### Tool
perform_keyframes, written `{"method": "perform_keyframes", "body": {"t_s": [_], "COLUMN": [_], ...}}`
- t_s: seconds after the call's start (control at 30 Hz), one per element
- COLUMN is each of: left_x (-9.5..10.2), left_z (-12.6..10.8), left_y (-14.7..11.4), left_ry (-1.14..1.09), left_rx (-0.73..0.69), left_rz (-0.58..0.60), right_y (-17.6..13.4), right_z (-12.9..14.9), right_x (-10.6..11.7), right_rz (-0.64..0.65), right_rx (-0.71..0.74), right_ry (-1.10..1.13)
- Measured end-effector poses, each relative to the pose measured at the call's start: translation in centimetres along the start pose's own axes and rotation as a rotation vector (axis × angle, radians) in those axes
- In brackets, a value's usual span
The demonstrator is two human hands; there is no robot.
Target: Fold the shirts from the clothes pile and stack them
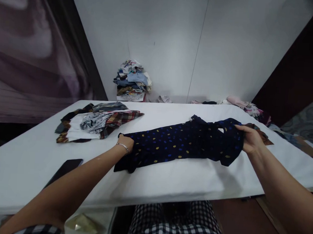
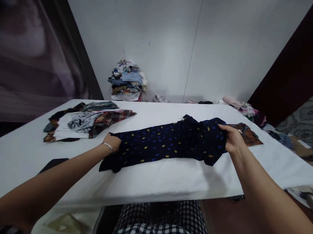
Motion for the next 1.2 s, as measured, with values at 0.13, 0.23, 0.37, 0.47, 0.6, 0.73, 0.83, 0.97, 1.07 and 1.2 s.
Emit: {"method": "perform_keyframes", "body": {"t_s": [0.13, 0.23, 0.37, 0.47, 0.6, 0.73, 0.83, 0.97, 1.07, 1.2], "left_x": [1.8, 6.1, 8.6, 6.5, 5.5, 5.6, 6.5, 8.6, 9.8, 10.2], "left_z": [-1.1, -6.9, -15.6, -19.8, -19.1, -16.1, -14.4, -13.3, -12.9, -12.0], "left_y": [-1.9, -4.0, -6.2, -5.8, -4.8, -4.0, -3.5, -2.9, -2.7, -2.5], "left_ry": [-0.179, -0.545, -1.261, -1.701, -1.957, -2.038, -2.071, -2.092, -2.078, -2.036], "left_rx": [-0.015, -0.241, -0.491, -0.440, -0.397, -0.375, -0.354, -0.355, -0.355, -0.309], "left_rz": [-0.014, -0.196, -0.195, 0.071, 0.146, 0.210, 0.273, 0.324, 0.339, 0.342], "right_y": [-0.6, -0.9, -0.7, -1.3, -2.6, -0.5, 5.7, 15.5, 21.7, 28.6], "right_z": [-1.0, -2.0, -3.9, -7.0, -11.0, -12.5, -10.9, -5.5, -4.8, -6.0], "right_x": [-2.9, -6.7, -12.6, -16.7, -18.5, -14.0, -7.4, -2.2, -2.6, -4.5], "right_rz": [-0.018, -0.021, 0.020, 0.135, 0.336, 0.470, 0.315, -0.017, -0.028, 0.057], "right_rx": [-0.180, -0.288, -0.231, -0.222, -0.280, -0.322, -0.249, 0.036, 0.084, 0.102], "right_ry": [0.077, 0.155, 0.284, 0.376, 0.319, -0.036, -0.429, -0.968, -1.147, -1.266]}}
Point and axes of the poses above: each hand's wrist, its own y-axis towards the middle knuckle, its own x-axis out of the back of the hand, z = x × y, the point moved 10 cm from there along y, towards the middle knuckle, and after that the axes turned 5 degrees about z, right-handed, at the moved point
